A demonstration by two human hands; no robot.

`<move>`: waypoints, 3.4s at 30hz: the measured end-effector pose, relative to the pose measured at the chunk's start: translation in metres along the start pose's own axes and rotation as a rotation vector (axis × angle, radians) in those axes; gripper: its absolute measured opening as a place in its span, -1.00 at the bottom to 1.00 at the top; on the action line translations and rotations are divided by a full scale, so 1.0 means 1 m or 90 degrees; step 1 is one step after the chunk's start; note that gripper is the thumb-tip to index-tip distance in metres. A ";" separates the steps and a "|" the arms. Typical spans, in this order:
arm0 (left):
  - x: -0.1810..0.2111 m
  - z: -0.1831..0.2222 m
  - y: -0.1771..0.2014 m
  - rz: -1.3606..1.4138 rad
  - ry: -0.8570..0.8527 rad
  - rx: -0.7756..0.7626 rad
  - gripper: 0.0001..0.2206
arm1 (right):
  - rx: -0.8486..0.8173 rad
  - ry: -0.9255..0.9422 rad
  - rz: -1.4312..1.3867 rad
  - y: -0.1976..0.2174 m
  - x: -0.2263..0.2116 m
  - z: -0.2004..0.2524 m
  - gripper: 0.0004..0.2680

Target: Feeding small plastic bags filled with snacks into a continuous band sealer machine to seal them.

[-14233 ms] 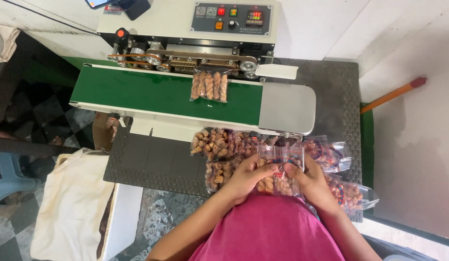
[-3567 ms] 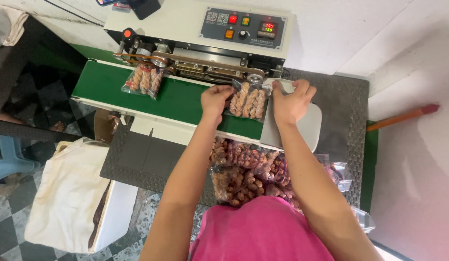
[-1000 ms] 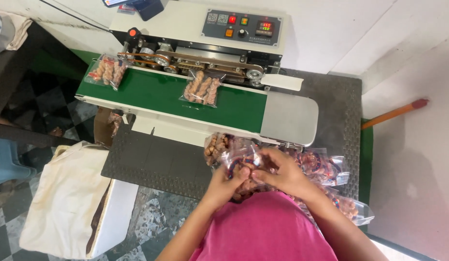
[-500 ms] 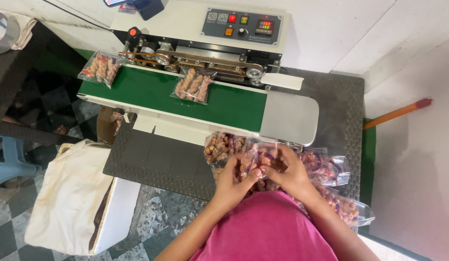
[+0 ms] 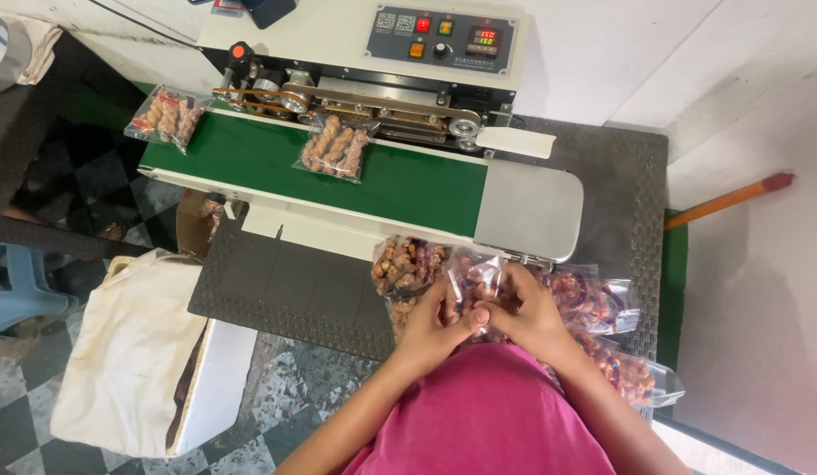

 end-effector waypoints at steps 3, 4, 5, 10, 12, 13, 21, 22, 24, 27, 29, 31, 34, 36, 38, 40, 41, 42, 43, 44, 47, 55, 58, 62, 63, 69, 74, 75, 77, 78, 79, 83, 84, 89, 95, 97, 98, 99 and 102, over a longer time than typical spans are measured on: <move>-0.027 -0.009 -0.001 0.003 -0.005 0.025 -0.50 | 0.042 0.004 0.008 0.002 0.012 0.007 -0.72; -0.021 -0.007 -0.001 0.002 -0.004 0.025 -0.50 | 0.042 0.003 0.008 0.003 0.010 0.006 -0.72; -0.015 -0.005 -0.001 0.029 0.001 0.028 -0.58 | 0.031 -0.004 -0.014 0.003 0.008 0.005 -0.70; -0.023 -0.011 -0.001 0.082 -0.022 0.023 -0.60 | 0.026 -0.003 -0.011 0.002 -0.018 0.003 -0.71; -0.091 -0.030 0.000 0.076 -0.020 -0.004 -0.65 | 0.004 -0.047 -0.014 0.003 -0.019 0.003 -0.70; -0.064 -0.020 -0.001 0.076 -0.017 -0.006 -0.65 | 0.005 -0.051 -0.013 0.003 -0.032 0.007 -0.70; -0.049 -0.025 0.002 0.179 0.031 -0.048 -0.60 | 0.009 -0.134 -0.363 -0.009 -0.014 0.015 -0.80; -0.056 -0.025 0.001 0.178 0.032 -0.049 -0.60 | 0.010 -0.134 -0.365 -0.009 -0.023 0.015 -0.80; -0.069 -0.026 -0.001 0.212 0.042 -0.085 -0.50 | 0.017 -0.115 -0.355 -0.009 -0.040 0.014 -0.78; -0.082 -0.034 -0.008 0.276 0.072 -0.170 -0.49 | 0.001 -0.136 -0.413 -0.008 -0.020 0.020 -0.74; -0.056 -0.027 -0.011 0.289 0.065 -0.192 -0.49 | -0.037 -0.123 -0.434 0.001 -0.043 0.023 -0.73; -0.050 -0.027 -0.011 0.302 0.063 -0.217 -0.49 | -0.071 -0.114 -0.454 0.007 -0.058 0.022 -0.73; -0.058 -0.031 -0.006 0.270 0.019 -0.237 -0.56 | -0.098 -0.073 -0.433 0.012 -0.061 0.019 -0.79; -0.040 -0.026 0.000 0.188 -0.039 -0.181 -0.48 | -0.047 -0.099 -0.432 0.015 -0.052 0.019 -0.74; -0.038 -0.029 -0.009 0.194 -0.053 -0.170 -0.51 | -0.064 -0.102 -0.445 0.016 -0.049 0.020 -0.78; -0.042 -0.033 -0.015 0.200 -0.068 -0.161 -0.53 | -0.080 -0.104 -0.458 0.015 -0.054 0.020 -0.81; -0.048 -0.036 -0.018 0.223 -0.046 -0.161 -0.54 | -0.082 -0.094 -0.466 0.014 -0.062 0.019 -0.79; -0.054 -0.039 -0.020 0.247 -0.025 -0.160 -0.54 | -0.086 -0.085 -0.473 0.014 -0.070 0.018 -0.78; -0.053 -0.036 -0.020 0.246 -0.024 -0.161 -0.54 | -0.086 -0.085 -0.473 0.015 -0.073 0.021 -0.78; -0.051 -0.034 -0.020 0.250 -0.027 -0.172 -0.56 | -0.084 -0.094 -0.474 0.017 -0.075 0.024 -0.76; -0.061 -0.034 -0.018 0.236 -0.050 -0.192 -0.58 | -0.081 -0.123 -0.467 0.018 -0.080 0.031 -0.76; -0.047 -0.019 -0.018 0.219 -0.062 -0.189 -0.69 | -0.114 -0.188 -0.405 0.015 -0.041 0.033 -0.73; -0.049 -0.022 -0.012 0.226 0.005 -0.210 -0.32 | -0.052 -0.244 -0.447 0.015 -0.035 0.040 -0.70; -0.073 -0.031 -0.004 0.179 -0.024 -0.242 -0.42 | -0.066 -0.241 -0.416 0.013 0.003 0.040 -0.66; -0.090 -0.037 -0.003 0.183 -0.033 -0.234 -0.45 | -0.082 -0.243 -0.415 0.011 0.006 0.041 -0.65; -0.098 -0.043 -0.018 0.180 -0.040 -0.164 -0.62 | -0.138 -0.231 -0.398 0.016 -0.010 0.042 -0.67; -0.051 -0.020 -0.020 0.185 0.017 -0.159 -0.37 | -0.097 -0.227 -0.445 0.012 -0.027 0.043 -0.71; -0.055 -0.021 -0.021 0.191 0.035 -0.157 -0.48 | -0.082 -0.219 -0.443 0.012 -0.022 0.042 -0.72; -0.046 -0.020 -0.020 0.205 0.059 -0.156 -0.54 | -0.070 -0.212 -0.457 0.013 -0.009 0.039 -0.70; -0.041 -0.019 -0.019 0.219 0.083 -0.155 -0.61 | -0.058 -0.204 -0.470 0.014 -0.003 0.037 -0.69; -0.035 -0.017 -0.019 0.219 0.084 -0.155 -0.61 | -0.058 -0.204 -0.470 0.013 -0.013 0.036 -0.69; -0.025 -0.014 -0.023 0.233 0.105 -0.180 -0.53 | -0.025 -0.207 -0.489 0.012 -0.053 0.035 -0.72; -0.025 -0.015 -0.023 0.223 0.108 -0.179 -0.48 | -0.020 -0.222 -0.478 0.011 -0.064 0.034 -0.74; -0.041 -0.017 -0.031 0.242 0.131 -0.175 -0.54 | 0.007 -0.273 -0.482 0.009 -0.023 0.023 -0.76; -0.058 -0.012 -0.031 0.177 0.163 -0.202 -0.44 | 0.038 -0.297 -0.482 0.013 0.045 0.021 -0.67; -0.052 -0.012 -0.033 0.185 0.177 -0.207 -0.46 | 0.036 -0.303 -0.480 0.013 0.041 0.022 -0.67; -0.047 -0.011 -0.035 0.190 0.170 -0.210 -0.47 | 0.027 -0.296 -0.485 0.013 0.039 0.022 -0.68; -0.041 -0.011 -0.036 0.195 0.163 -0.213 -0.49 | 0.019 -0.290 -0.491 0.012 0.038 0.022 -0.68; -0.032 -0.011 -0.039 0.210 0.143 -0.210 -0.45 | 0.018 -0.256 -0.484 0.012 0.073 0.006 -0.73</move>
Point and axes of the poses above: each hand's wrist, its own z-axis away from the middle knuckle, its own y-axis out of the back of the hand, x = y × z, the point moved 3 cm from there along -z, towards the middle knuckle, and after that the axes turned 12 degrees about x, right-handed, at the moved point
